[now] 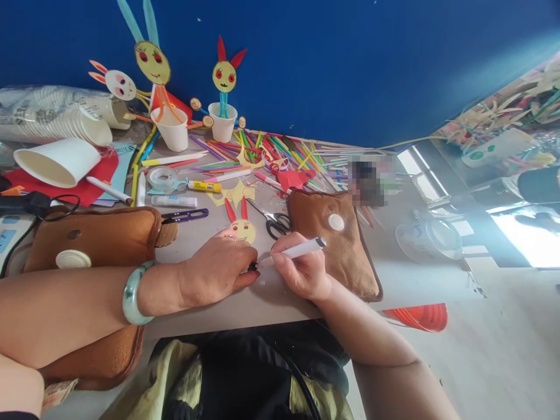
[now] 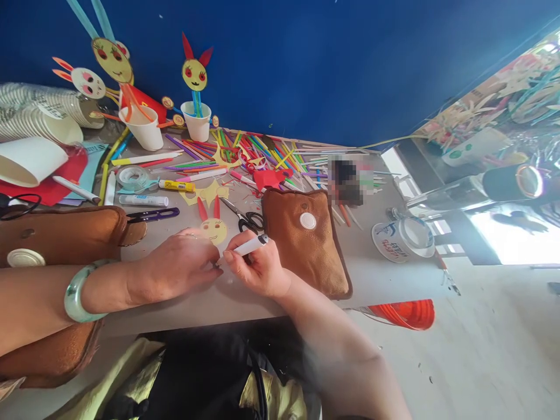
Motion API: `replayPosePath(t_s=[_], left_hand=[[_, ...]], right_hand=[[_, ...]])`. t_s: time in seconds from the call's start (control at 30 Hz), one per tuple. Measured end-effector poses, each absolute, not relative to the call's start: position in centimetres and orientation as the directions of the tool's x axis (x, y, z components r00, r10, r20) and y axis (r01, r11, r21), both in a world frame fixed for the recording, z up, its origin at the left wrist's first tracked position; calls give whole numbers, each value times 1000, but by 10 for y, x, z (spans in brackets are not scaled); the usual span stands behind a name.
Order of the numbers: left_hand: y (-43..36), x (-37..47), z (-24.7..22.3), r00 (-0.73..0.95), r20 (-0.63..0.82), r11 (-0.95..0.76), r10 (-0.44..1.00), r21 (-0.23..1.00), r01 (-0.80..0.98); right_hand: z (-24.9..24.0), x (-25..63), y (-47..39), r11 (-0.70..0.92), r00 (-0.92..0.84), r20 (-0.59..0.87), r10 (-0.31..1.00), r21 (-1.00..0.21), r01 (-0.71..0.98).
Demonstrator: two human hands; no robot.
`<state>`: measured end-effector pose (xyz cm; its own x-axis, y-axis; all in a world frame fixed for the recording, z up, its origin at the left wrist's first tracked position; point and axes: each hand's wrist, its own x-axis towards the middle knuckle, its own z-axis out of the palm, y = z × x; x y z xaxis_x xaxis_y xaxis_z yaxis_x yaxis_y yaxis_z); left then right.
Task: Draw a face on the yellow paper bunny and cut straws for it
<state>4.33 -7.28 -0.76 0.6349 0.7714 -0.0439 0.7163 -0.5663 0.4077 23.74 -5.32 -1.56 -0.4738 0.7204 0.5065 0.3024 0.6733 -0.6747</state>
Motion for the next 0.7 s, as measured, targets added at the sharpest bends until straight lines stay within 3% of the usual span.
replayPosePath(t_s=[0.13,0.33,0.5,0.7], left_hand=[[-73,44,-10,635,-74,-554,769,420,719],[-75,43,-17,633,-27,-545,774,480,687],[-76,43,-11,583,67,-520,809,542,660],[-75,45,-4,514,57,-389,856,726,567]], right_hand=[[-19,236,-51,715,-511,538,670,-653,250],[-21,236,-48,719,-622,471,626,-658,225],[-19,237,-48,677,-491,504,710,-680,281],[-16,238,-47,486,-381,395,836,-856,177]])
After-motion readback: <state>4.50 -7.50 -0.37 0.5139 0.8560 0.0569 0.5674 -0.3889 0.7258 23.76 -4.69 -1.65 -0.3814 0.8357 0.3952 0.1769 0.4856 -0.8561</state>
